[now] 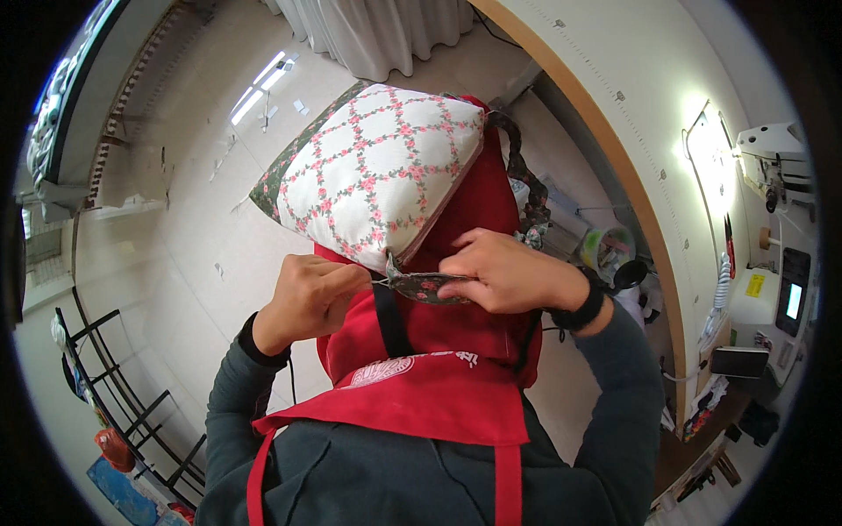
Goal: The person turns a floral-patterned fabric cover right-side out, aligns and smooths the edges, then lays it flat on a worktable. They pull a drawstring through the casing and adjust the gathered opening. The person works with the fabric cover and drawstring only.
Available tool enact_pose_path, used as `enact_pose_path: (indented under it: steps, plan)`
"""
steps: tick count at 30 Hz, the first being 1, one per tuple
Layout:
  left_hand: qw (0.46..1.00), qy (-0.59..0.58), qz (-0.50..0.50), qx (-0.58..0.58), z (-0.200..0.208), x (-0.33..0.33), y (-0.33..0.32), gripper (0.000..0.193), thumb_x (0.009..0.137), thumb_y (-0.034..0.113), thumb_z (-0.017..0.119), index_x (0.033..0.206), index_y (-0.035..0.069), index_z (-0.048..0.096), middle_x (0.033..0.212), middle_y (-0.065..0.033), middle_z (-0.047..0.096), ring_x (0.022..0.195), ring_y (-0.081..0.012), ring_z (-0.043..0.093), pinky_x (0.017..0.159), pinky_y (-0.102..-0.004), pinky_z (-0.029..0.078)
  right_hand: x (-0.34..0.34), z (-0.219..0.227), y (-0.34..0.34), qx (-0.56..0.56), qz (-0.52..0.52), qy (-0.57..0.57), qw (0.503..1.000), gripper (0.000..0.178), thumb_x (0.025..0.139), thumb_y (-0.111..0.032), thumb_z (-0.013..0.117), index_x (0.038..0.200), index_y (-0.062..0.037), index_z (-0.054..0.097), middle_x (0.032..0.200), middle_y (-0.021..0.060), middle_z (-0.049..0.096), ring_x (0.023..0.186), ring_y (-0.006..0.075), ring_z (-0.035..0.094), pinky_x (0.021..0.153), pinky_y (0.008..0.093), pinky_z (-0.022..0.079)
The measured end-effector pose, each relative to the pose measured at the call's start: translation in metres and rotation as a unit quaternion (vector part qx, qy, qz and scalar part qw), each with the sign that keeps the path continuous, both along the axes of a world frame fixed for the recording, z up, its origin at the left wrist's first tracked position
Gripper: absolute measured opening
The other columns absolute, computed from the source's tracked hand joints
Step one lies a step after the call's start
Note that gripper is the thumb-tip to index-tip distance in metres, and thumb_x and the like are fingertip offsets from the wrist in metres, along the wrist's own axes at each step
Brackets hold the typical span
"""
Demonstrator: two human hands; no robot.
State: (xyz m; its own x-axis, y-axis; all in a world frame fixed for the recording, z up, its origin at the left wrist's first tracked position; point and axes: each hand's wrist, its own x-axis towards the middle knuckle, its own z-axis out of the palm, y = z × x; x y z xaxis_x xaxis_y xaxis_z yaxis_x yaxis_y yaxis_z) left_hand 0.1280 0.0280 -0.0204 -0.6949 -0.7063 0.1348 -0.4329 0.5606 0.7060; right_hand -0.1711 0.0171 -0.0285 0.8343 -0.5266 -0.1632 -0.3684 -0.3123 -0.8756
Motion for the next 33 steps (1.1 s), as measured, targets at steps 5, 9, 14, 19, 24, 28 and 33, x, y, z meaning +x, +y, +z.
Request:
enact_pose_path:
  steps: [5, 9, 14, 19, 24, 28, 33]
  plan:
    - [0.999, 0.031, 0.004, 0.027, -0.01, 0.011, 0.001, 0.021, 0.071, -0.001, 0.063, 0.088, 0.01, 0.066, 0.066, -0.0039, 0.065, 0.056, -0.0232, 0.063, 0.05, -0.0342, 0.047, -0.017, 0.004, 0.005, 0.013, -0.008, 0.049, 0.999, 0.027, 0.095, -0.024, 0.063, 0.079, -0.0041, 0.057, 0.071, 0.0118, 0.056, 0.077, 0.0337, 0.056, 0.103, 0.048, 0.039]
    - [0.998, 0.019, -0.003, 0.052, -0.007, 0.013, -0.005, 0.014, 0.078, 0.007, 0.069, 0.091, 0.008, 0.064, 0.066, -0.0067, 0.063, 0.058, -0.0268, 0.062, 0.053, -0.0348, 0.048, -0.009, 0.009, 0.003, -0.004, -0.015, 0.027, 1.0, 0.024, 0.095, -0.026, 0.063, 0.081, -0.006, 0.059, 0.072, 0.0119, 0.057, 0.077, 0.0333, 0.057, 0.095, 0.0471, 0.042]
    - [0.993, -0.052, -0.013, 0.101, 0.012, -0.009, 0.006, 0.015, 0.088, 0.015, 0.069, 0.095, 0.003, 0.061, 0.072, -0.0135, 0.06, 0.065, -0.0323, 0.062, 0.056, -0.0383, 0.047, 0.013, 0.024, 0.005, 0.015, 0.002, 0.007, 1.0, 0.019, 0.093, -0.028, 0.063, 0.088, -0.0093, 0.062, 0.075, 0.0141, 0.06, 0.077, 0.0363, 0.06, 0.071, 0.0461, 0.047]
    - [0.962, 0.092, 0.193, 0.172, 0.026, 0.013, 0.002, 0.03, 0.098, 0.011, 0.057, 0.072, -0.004, 0.06, 0.058, -0.0039, 0.053, 0.053, -0.0112, 0.049, 0.051, -0.0288, 0.036, -0.003, 0.029, 0.004, 0.097, -0.026, 0.022, 0.995, 0.046, 0.083, -0.044, 0.075, 0.101, -0.0048, 0.062, 0.076, 0.0179, 0.065, 0.072, 0.04, 0.063, 0.061, 0.0443, 0.047]
    - [0.926, 0.102, 0.364, -0.006, 0.057, 0.077, -0.031, 0.041, 0.101, 0.014, 0.058, 0.064, -0.001, 0.048, 0.056, 0.0071, 0.038, 0.056, -0.0028, 0.031, 0.049, -0.0251, 0.02, -0.003, 0.026, -0.011, 0.182, -0.004, -0.043, 0.982, 0.032, 0.081, -0.024, 0.079, 0.098, -0.0023, 0.062, 0.077, 0.0139, 0.065, 0.068, 0.0348, 0.063, 0.062, 0.0375, 0.046]
    - [0.9, 0.195, 0.39, -0.025, 0.094, 0.11, -0.054, 0.042, 0.102, 0.017, 0.059, 0.063, 0.003, 0.05, 0.058, 0.0097, 0.04, 0.055, -0.0014, 0.029, 0.049, -0.0254, 0.018, -0.014, 0.065, -0.026, 0.147, -0.026, -0.064, 0.987, 0.01, 0.09, -0.008, 0.067, 0.088, 0.0001, 0.062, 0.071, 0.0115, 0.068, 0.061, 0.0197, 0.065, 0.059, 0.0316, 0.049]
    - [0.914, 0.169, 0.365, -0.055, 0.11, 0.137, -0.054, 0.046, 0.102, 0.02, 0.059, 0.061, 0.005, 0.046, 0.056, 0.009, 0.037, 0.053, -0.0021, 0.026, 0.048, -0.0269, 0.016, -0.033, 0.099, -0.02, 0.029, 0.036, -0.077, 0.996, 0.025, 0.093, -0.025, 0.067, 0.082, -0.0023, 0.063, 0.072, 0.0131, 0.062, 0.064, 0.0293, 0.06, 0.066, 0.0356, 0.049]
